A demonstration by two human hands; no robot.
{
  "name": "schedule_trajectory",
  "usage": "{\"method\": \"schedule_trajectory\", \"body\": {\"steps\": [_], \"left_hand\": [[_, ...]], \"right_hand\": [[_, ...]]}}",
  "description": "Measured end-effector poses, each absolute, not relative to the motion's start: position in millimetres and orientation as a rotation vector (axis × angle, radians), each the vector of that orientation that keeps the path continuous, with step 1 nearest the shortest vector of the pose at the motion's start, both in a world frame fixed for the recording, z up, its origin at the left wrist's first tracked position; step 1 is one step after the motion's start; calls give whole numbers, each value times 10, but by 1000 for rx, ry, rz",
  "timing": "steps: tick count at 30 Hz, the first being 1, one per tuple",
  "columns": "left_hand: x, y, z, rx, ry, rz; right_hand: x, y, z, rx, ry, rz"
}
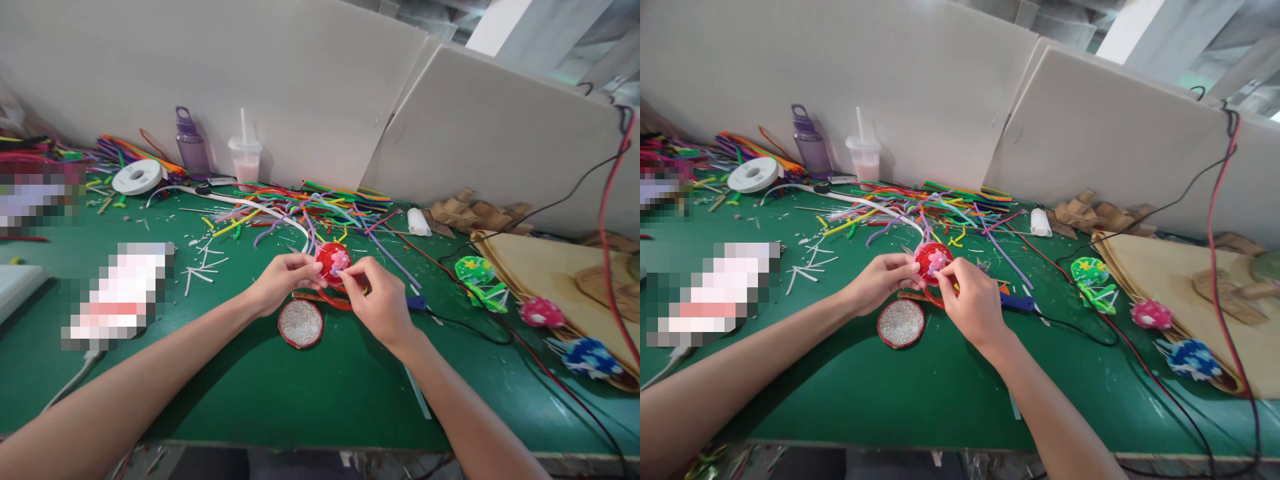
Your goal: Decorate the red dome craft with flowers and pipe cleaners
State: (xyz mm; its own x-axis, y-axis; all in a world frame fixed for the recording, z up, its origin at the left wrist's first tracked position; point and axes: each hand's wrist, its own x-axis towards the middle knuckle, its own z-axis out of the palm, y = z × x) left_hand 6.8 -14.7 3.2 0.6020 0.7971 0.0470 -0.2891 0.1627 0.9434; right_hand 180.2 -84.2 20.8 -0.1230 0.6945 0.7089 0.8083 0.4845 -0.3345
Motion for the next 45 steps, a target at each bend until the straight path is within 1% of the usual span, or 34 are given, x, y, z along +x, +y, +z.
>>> {"method": "schedule_trajectory", "body": {"steps": [4, 45], "left_hand": [[62, -144, 27, 1159, 547, 845], [78, -154, 35, 1202, 532, 829]], "right_hand": [[1792, -852, 238, -1238, -1811, -135], [1786, -851, 220, -1251, -1899, -252]]}}
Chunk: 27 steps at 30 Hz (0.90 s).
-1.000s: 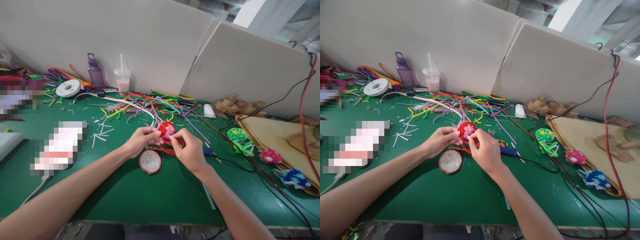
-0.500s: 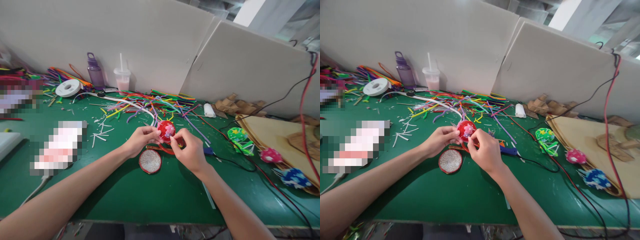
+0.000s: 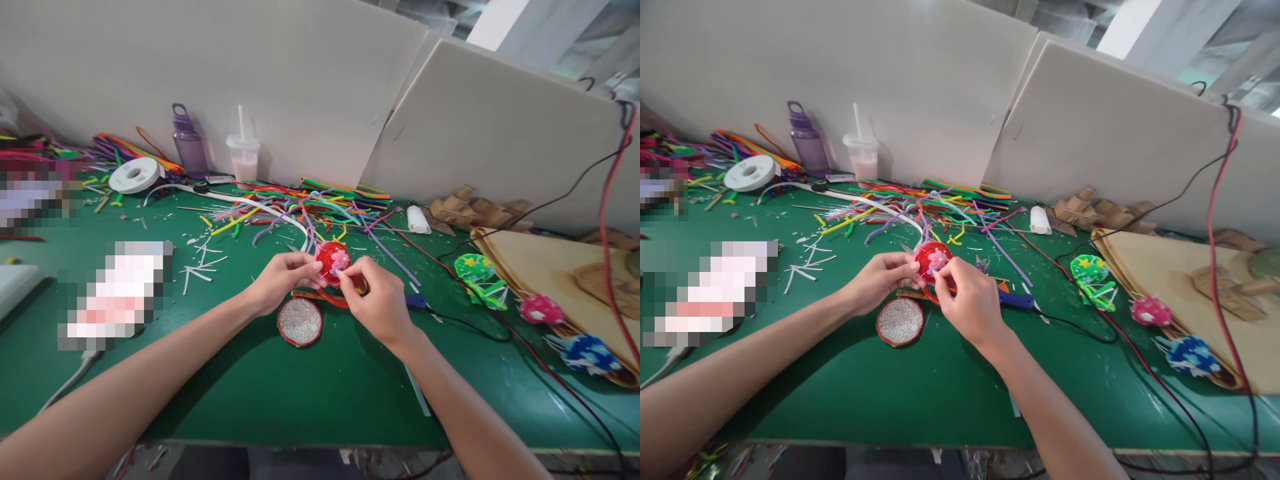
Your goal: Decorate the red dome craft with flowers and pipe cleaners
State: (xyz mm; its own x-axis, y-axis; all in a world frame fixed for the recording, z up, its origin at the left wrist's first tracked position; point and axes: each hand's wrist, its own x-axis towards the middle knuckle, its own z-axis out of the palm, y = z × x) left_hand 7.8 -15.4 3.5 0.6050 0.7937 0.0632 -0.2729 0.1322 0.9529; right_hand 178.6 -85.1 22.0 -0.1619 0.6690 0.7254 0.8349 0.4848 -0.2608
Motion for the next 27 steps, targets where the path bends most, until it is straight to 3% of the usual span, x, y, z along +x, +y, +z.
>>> {"method": "schedule_trajectory", "body": {"steps": [12, 27], "left_hand": [[73, -163, 47, 1227, 545, 852], [81, -171, 41, 1301, 560, 839]], "right_hand": [[1768, -876, 273, -1273, -1777, -23], [1753, -876, 224, -1322, -1823, -146]]}}
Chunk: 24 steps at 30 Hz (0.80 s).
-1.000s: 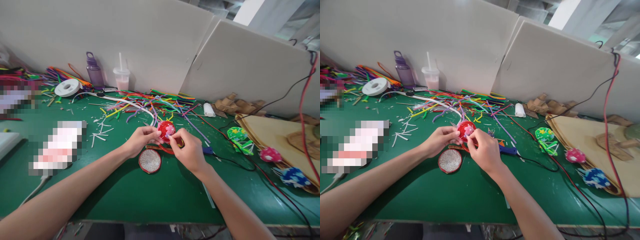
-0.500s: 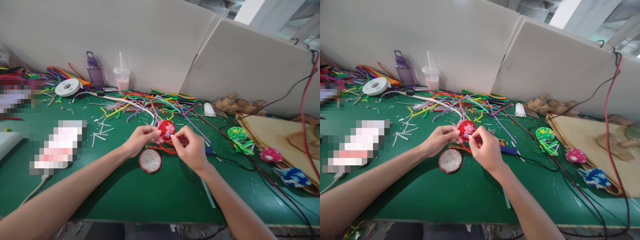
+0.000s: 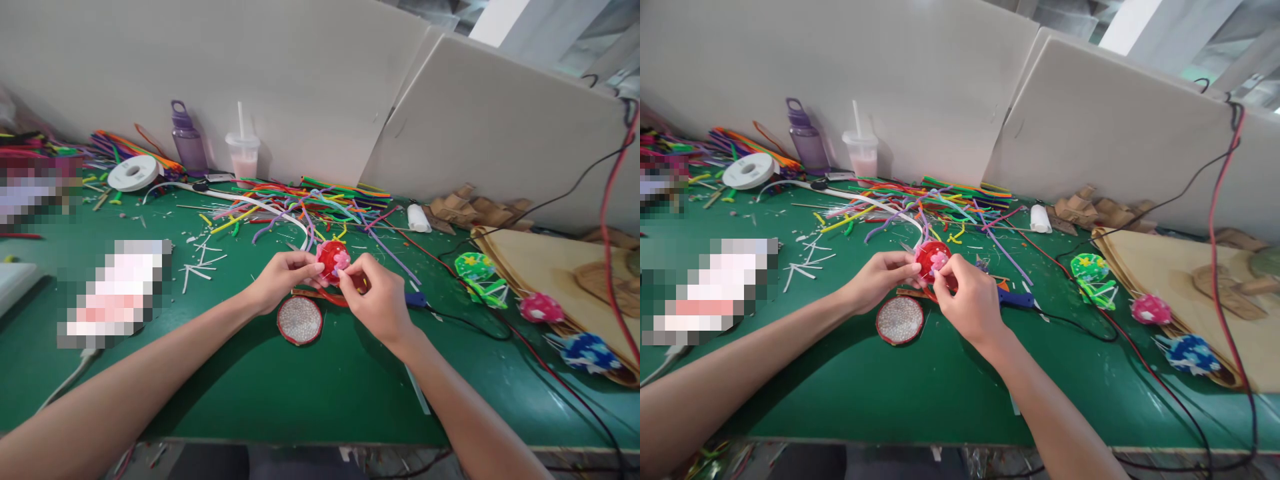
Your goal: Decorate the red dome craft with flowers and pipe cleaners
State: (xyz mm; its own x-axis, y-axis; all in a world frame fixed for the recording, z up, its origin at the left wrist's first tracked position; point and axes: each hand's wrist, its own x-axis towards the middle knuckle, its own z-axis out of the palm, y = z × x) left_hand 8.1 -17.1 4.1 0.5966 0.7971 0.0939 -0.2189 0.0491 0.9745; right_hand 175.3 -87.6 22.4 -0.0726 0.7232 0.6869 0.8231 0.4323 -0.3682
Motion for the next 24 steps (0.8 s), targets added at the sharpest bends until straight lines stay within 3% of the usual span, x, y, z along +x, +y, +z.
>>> {"method": "schedule_trajectory", "body": {"steps": [19, 24], "left_hand": [[96, -179, 41, 1279, 563, 845], [86, -167, 28, 1275, 565, 859]], "right_hand": [[1750, -871, 228, -1263, -1815, -86], [1798, -907, 280, -1151, -1513, -56]]}}
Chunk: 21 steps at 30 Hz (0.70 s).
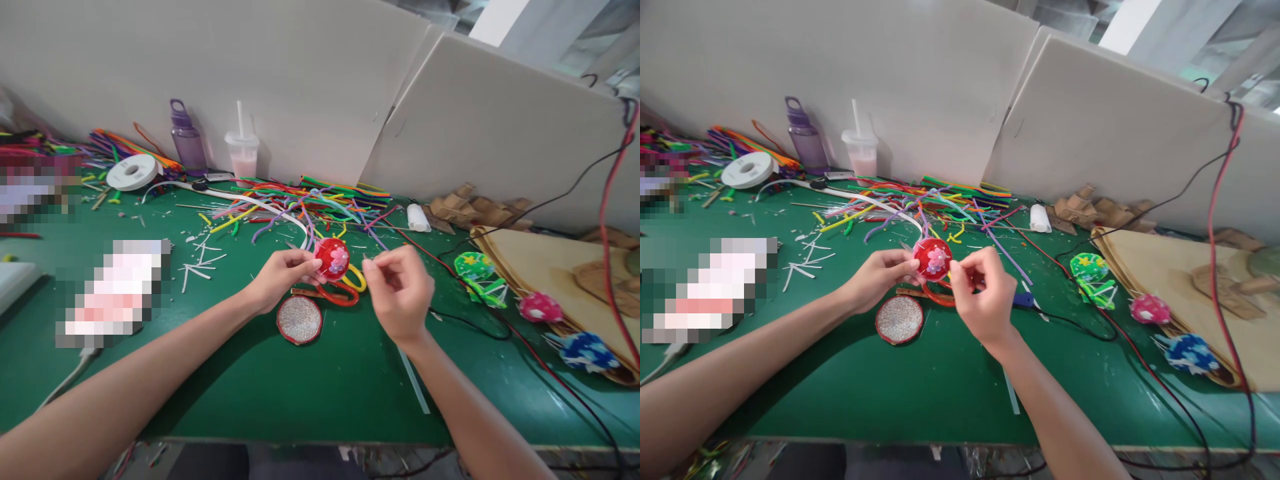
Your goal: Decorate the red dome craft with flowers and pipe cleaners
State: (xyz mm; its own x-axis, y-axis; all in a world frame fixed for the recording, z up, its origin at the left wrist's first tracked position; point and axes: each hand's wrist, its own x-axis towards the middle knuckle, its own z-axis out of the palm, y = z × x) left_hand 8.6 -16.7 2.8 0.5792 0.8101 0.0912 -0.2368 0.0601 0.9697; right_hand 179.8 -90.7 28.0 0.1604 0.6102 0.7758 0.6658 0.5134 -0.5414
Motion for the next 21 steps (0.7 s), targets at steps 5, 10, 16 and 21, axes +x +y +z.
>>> {"method": "schedule_trajectory", "body": {"steps": [5, 10, 16, 21], "left_hand": [[76, -159, 37, 1208, 556, 859], [75, -154, 63, 1102, 543, 841], [79, -156, 65, 1083, 548, 840], [76, -155, 56, 1088, 542, 839]], "right_hand": [[1869, -912, 307, -1133, -1608, -150], [1877, -874, 271, -967, -1975, -494], [1873, -858, 241, -1005, -2028, -597], [1867, -854, 256, -995, -2071, -696]]}}
